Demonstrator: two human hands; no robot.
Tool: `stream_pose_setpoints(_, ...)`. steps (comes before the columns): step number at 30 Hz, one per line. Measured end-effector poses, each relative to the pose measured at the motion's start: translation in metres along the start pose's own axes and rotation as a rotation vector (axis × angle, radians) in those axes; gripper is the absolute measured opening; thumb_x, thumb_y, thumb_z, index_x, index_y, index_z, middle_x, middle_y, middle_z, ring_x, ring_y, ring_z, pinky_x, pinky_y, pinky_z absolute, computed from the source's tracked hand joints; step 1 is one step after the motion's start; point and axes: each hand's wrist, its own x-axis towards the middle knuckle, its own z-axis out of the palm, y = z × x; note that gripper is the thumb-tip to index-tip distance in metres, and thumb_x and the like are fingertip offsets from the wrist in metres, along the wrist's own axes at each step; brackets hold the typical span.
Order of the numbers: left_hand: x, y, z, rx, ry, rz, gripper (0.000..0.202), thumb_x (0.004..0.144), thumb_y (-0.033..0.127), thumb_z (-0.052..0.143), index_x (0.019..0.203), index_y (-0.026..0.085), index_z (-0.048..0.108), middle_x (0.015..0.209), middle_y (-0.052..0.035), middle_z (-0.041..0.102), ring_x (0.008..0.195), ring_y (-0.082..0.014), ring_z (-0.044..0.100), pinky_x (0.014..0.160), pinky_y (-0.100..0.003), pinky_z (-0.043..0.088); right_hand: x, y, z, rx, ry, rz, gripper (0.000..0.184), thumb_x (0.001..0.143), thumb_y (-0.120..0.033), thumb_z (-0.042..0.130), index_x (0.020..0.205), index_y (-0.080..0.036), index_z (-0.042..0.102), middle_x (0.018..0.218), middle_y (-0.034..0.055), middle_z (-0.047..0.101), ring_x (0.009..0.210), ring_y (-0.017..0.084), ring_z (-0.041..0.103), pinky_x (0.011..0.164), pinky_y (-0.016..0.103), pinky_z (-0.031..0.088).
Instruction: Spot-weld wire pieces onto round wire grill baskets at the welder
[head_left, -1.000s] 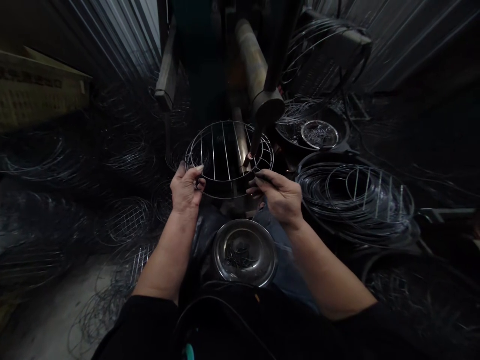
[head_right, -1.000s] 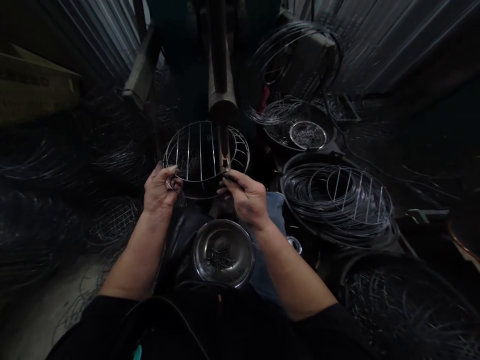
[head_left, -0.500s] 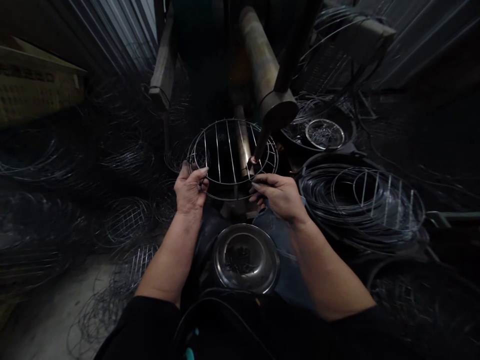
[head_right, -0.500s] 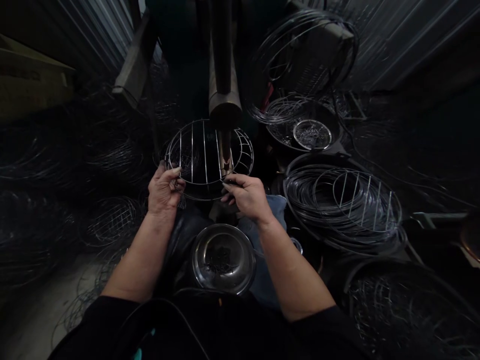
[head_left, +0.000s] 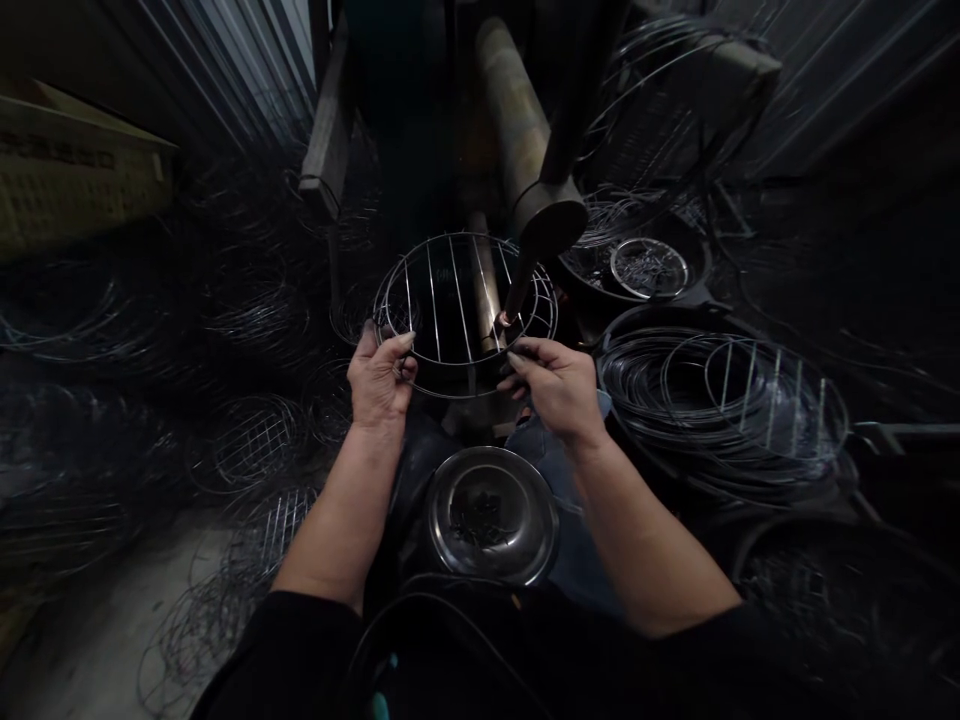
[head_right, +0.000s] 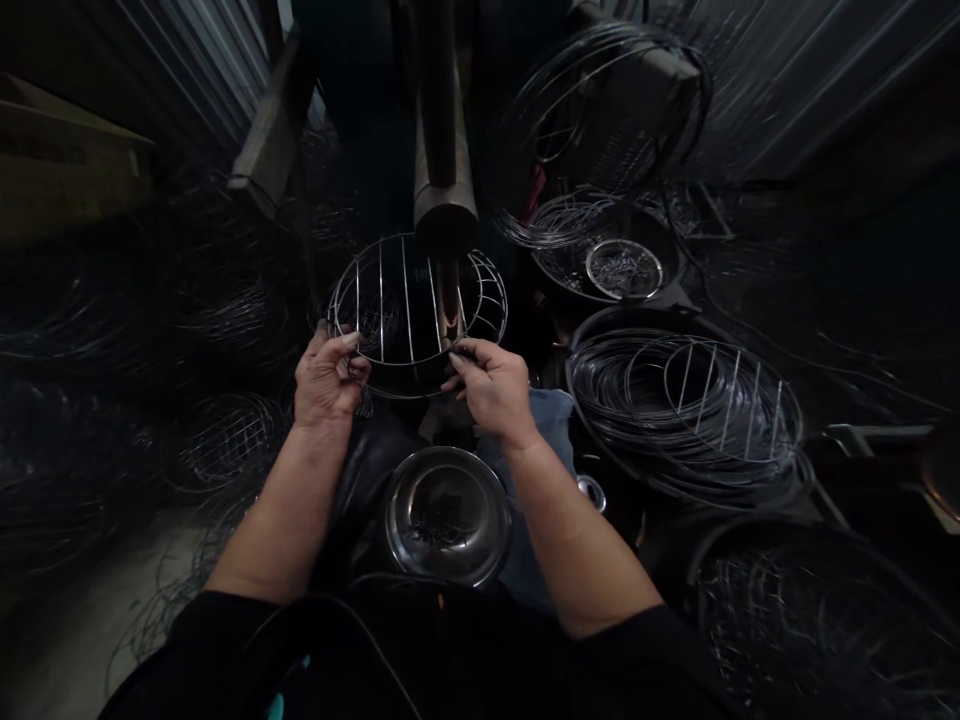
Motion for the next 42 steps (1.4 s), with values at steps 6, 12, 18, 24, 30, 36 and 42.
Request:
stream_pose_setpoints(6,0.006,0.000,0.005,0.007,-0.027,-0.002,0.044,0.045,0.007,0.080,0.084,0.020,0.064,0.090,0.0037,0.058,0.063,-0.0041,0.057,0.044,-0.014,0.036,-0.002,0.005,0.004,0.041,0.048,-0.018,0.023,0.069,-0.034,0.069,0.084,-0.016,0.068,0.066,-0.0004,0.065,0.049,0.012,0.064,0.037,0.018,0.044)
stream_pose_setpoints(12,0.010,0.001,0.010,-0.007,-0.003,-0.012,0.046,0.045,0.005,0.079,0.086,0.020,0.063,0.089,0.0037,0.059,0.062,-0.0045,0.057,0.044,-0.016,0.035,-0.001,0.006,0.005,0.041,0.111,-0.048,0.022,0.071,-0.033,0.069,0.084,-0.016,0.067,0.064,-0.0016,0.064,0.045,0.011,0.061,0.037,0.019,0.045)
stream_pose_setpoints(18,0.016,0.003,0.012,-0.016,-0.025,-0.015,0.044,0.044,0.006,0.079,0.081,0.018,0.060,0.080,0.0050,0.057,0.060,-0.0053,0.057,0.043,-0.016,0.034,0.004,0.003,0.007,0.052,0.106,-0.088,0.018,0.070,-0.031,0.069,0.079,-0.016,0.066,0.061,-0.0016,0.065,0.046,0.013,0.064,0.036,0.018,0.044)
stream_pose_setpoints(24,0.022,0.003,0.013,-0.009,-0.037,-0.005,0.045,0.043,0.008,0.081,0.080,0.018,0.058,0.080,0.0048,0.058,0.061,-0.0060,0.057,0.044,-0.015,0.034,0.011,0.003,0.008,0.072,0.100,-0.096,0.018,0.068,-0.029,0.069,0.079,-0.016,0.066,0.059,-0.0019,0.065,0.044,0.013,0.063,0.035,0.018,0.043)
stream_pose_setpoints(30,0.025,0.004,0.017,0.002,-0.018,-0.013,0.048,0.042,0.008,0.079,0.081,0.019,0.054,0.073,0.0060,0.056,0.058,-0.0067,0.055,0.043,-0.016,0.033,0.018,0.006,0.008,0.082,0.085,-0.078,0.017,0.069,-0.028,0.068,0.080,-0.016,0.066,0.059,-0.0023,0.065,0.045,0.012,0.063,0.035,0.018,0.042)
stream_pose_setpoints(36,0.029,0.004,0.020,0.028,0.021,-0.038,0.047,0.044,0.006,0.076,0.083,0.019,0.051,0.068,0.0068,0.054,0.053,-0.0058,0.052,0.042,-0.016,0.031,0.021,0.002,0.009,0.057,0.086,-0.065,0.020,0.068,-0.029,0.067,0.082,-0.015,0.066,0.059,-0.0018,0.064,0.045,0.012,0.062,0.035,0.018,0.041)
stream_pose_setpoints(42,0.031,0.006,0.022,0.051,0.029,-0.030,0.053,0.048,0.006,0.075,0.093,0.019,0.051,0.066,0.0070,0.054,0.053,-0.0068,0.053,0.042,-0.016,0.031,0.016,0.006,0.002,-0.042,0.056,-0.095,0.022,0.073,-0.033,0.068,0.085,-0.014,0.069,0.062,-0.0005,0.065,0.046,0.012,0.062,0.035,0.018,0.038)
